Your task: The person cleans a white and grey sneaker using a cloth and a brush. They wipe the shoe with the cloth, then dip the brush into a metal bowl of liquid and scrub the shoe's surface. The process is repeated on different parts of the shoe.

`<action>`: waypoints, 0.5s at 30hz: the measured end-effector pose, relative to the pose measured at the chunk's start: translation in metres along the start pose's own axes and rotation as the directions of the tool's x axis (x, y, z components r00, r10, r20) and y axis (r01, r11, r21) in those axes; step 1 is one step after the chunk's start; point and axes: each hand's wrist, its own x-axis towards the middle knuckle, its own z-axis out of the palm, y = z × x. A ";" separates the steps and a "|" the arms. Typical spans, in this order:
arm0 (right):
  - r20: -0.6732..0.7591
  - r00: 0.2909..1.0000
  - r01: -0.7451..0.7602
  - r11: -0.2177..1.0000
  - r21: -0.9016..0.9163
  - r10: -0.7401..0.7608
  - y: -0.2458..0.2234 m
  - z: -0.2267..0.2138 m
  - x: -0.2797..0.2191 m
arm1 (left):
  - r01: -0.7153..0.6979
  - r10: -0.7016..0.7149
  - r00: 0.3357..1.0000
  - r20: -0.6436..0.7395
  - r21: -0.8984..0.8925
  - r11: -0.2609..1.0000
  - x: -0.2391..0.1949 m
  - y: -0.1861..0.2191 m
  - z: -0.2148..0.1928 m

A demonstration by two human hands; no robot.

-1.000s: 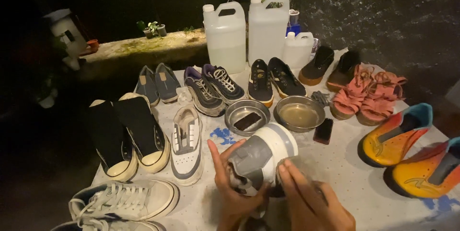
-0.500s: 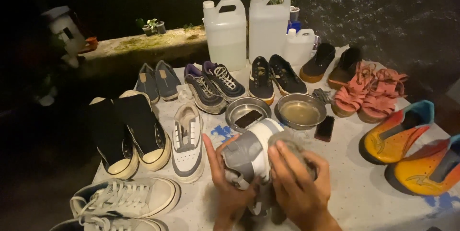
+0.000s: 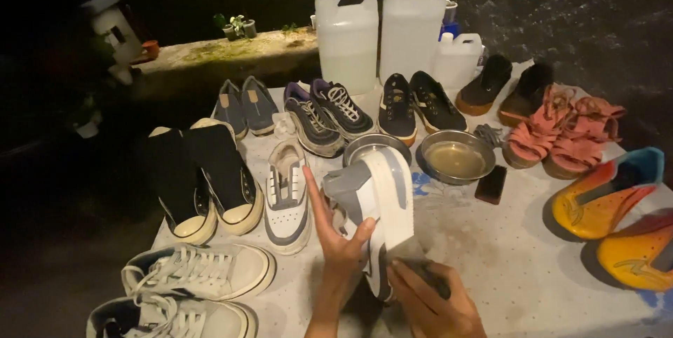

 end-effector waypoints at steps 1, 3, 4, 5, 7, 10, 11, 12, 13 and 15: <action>-0.005 1.000 0.002 1.000 0.001 -0.002 0.003 0.004 -0.009 | -0.005 0.005 1.000 0.000 0.002 1.000 0.002 -0.004 0.000; 0.434 0.824 -0.520 0.182 0.835 0.363 0.008 0.013 -0.030 | -0.114 0.113 0.993 0.044 0.033 0.993 0.005 -0.012 0.000; 0.435 0.825 -0.519 0.179 0.836 0.361 0.011 0.008 -0.021 | -0.114 0.112 0.993 0.043 0.036 0.993 0.006 -0.017 -0.001; 0.194 0.875 -0.465 0.658 0.592 0.444 0.014 0.003 -0.012 | -0.146 0.144 0.988 0.057 0.029 0.989 0.008 -0.021 -0.001; -0.049 0.922 -0.376 0.917 0.131 0.385 0.021 -0.005 0.014 | -0.176 0.174 0.982 0.072 0.022 0.984 0.009 -0.021 0.002; -0.298 0.936 -0.222 0.971 -0.092 0.186 0.026 -0.004 0.050 | -0.047 0.043 0.994 0.096 0.045 0.998 0.007 -0.014 0.006; -0.224 0.951 -0.241 0.964 -0.109 0.213 0.027 0.004 0.054 | -0.076 0.071 0.993 0.092 0.049 0.996 0.007 -0.019 0.007; -0.150 0.959 -0.259 0.958 -0.126 0.240 0.027 0.011 0.058 | -0.105 0.100 0.991 0.087 0.054 0.993 0.006 -0.023 0.008; -0.146 0.959 -0.260 0.957 -0.125 0.241 0.023 0.009 0.059 | -0.101 0.096 0.992 0.087 0.055 0.993 0.008 -0.027 0.006; -0.275 0.953 -0.144 0.988 -0.047 0.126 0.016 0.006 0.062 | -0.131 0.130 0.990 0.048 0.018 0.991 0.011 -0.034 0.003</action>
